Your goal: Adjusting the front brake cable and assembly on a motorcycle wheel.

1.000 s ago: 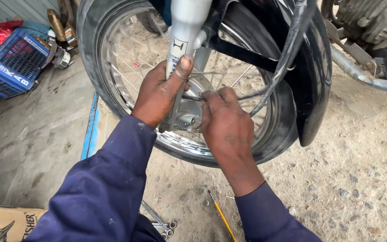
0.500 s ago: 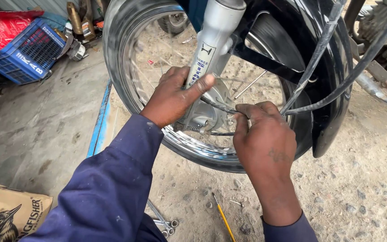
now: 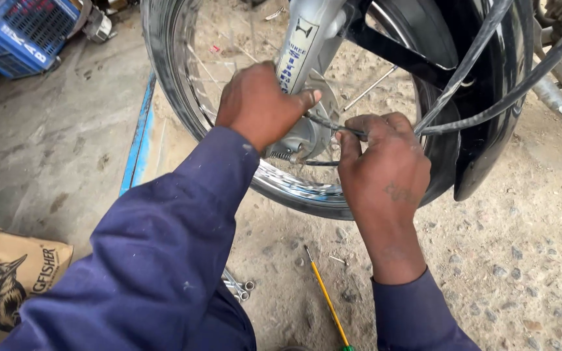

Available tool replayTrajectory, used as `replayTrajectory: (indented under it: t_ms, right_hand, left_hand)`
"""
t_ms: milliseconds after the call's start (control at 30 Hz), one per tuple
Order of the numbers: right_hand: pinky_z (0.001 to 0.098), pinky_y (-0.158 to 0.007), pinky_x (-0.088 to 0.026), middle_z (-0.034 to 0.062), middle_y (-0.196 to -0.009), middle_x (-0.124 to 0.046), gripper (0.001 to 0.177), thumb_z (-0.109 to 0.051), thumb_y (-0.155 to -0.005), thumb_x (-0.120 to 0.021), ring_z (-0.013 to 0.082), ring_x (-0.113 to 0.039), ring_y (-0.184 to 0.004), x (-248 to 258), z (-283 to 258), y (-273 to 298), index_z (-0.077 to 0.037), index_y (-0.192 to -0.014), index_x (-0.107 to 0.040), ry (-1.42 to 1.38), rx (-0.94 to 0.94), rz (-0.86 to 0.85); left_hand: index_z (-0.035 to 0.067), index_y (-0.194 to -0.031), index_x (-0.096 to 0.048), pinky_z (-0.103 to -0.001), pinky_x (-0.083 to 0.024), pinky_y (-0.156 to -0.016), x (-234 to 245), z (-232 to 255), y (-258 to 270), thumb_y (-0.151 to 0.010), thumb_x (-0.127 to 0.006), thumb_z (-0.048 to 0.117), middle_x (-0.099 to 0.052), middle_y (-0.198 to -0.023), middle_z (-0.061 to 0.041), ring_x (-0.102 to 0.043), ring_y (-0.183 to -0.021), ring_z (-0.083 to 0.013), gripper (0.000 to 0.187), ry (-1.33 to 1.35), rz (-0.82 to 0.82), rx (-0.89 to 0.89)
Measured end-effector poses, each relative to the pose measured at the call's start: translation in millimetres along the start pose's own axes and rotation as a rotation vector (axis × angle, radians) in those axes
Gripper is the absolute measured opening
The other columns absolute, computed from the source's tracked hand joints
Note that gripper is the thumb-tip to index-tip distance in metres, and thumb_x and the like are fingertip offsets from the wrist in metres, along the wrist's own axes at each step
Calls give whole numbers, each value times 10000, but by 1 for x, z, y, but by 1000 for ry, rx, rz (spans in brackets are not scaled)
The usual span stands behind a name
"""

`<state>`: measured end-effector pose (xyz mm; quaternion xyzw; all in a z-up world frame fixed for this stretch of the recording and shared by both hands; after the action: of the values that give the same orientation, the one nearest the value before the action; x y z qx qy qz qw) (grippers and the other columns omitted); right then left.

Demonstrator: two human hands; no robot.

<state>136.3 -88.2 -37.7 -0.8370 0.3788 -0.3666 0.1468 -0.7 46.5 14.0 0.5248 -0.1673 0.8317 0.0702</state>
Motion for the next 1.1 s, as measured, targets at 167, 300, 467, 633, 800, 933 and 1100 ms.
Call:
replayTrajectory:
  t_ms: [167, 300, 467, 633, 800, 933, 1100]
  right_hand:
    - [412, -655, -566, 72, -967, -718, 99, -171, -875, -841, 278, -717, -762, -6, 2, 7, -130, -956, -800, 23, 72, 69]
    - [415, -680, -582, 89, -1013, -715, 127, -156, -871, -819, 285, -727, -781, -14, 7, 7, -101, -974, -770, 43, 25, 20]
    - [460, -721, -578, 143, -1060, -717, 301, -162, -859, -792, 324, -737, -839, -33, 2, 3, -76, -1138, -724, 9, 112, -92]
    - [480, -668, -566, 152, -1010, -712, 200, -179, -894, -766, 352, -719, -769, -41, -8, 8, -128, -1087, -783, -11, 43, -96]
    - [448, -713, -586, 128, -978, -712, 115, -119, -930, -730, 327, -721, -792, -23, 6, 11, -108, -1024, -794, -10, 23, 45]
    - [456, -661, -570, 123, -925, -713, 82, -105, -879, -743, 325, -715, -749, -17, 1, 13, -96, -950, -784, 18, 29, -87]
    - [478, -689, -568, 127, -918, -703, 56, -88, -864, -725, 349, -715, -790, -6, 0, 14, -74, -917, -739, 62, 145, -178]
  left_hand:
    - [-5, -862, -761, -491, -564, -761, 6, -3, 3, -727, -862, 454, -729, -826, -248, -729, -772, -399, 489, -96, 150, -146]
    - [-8, -864, -762, -491, -572, -736, 1, -6, -1, -726, -863, 430, -728, -785, -243, -729, -727, -391, 470, -107, 184, -240]
    - [-12, -844, -766, -484, -577, -730, 1, -6, -4, -706, -868, 399, -724, -761, -242, -728, -693, -384, 445, -136, 213, -273]
    - [-11, -831, -767, -482, -579, -721, 1, -7, -4, -695, -861, 393, -722, -754, -245, -726, -693, -389, 437, -132, 212, -251]
    - [-5, -837, -767, -475, -585, -724, 3, -3, -4, -706, -848, 397, -723, -758, -241, -736, -692, -374, 430, -106, 181, -223]
    - [-14, -833, -775, -468, -587, -731, 5, -4, -5, -686, -855, 380, -726, -744, -236, -735, -679, -364, 428, -102, 163, -199]
    - [-16, -916, -767, -422, -610, -728, 3, -7, -8, -695, -842, 373, -736, -760, -212, -768, -661, -299, 454, -69, 73, -134]
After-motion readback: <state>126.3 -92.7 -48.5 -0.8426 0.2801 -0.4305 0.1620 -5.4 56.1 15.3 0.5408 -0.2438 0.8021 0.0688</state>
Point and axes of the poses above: each hand's wrist, its own y-axis away from the middle knuckle, its own x-axis out of the back of the hand, z = x × y, the point moved 6 cm from there along -y, towards the middle knuckle
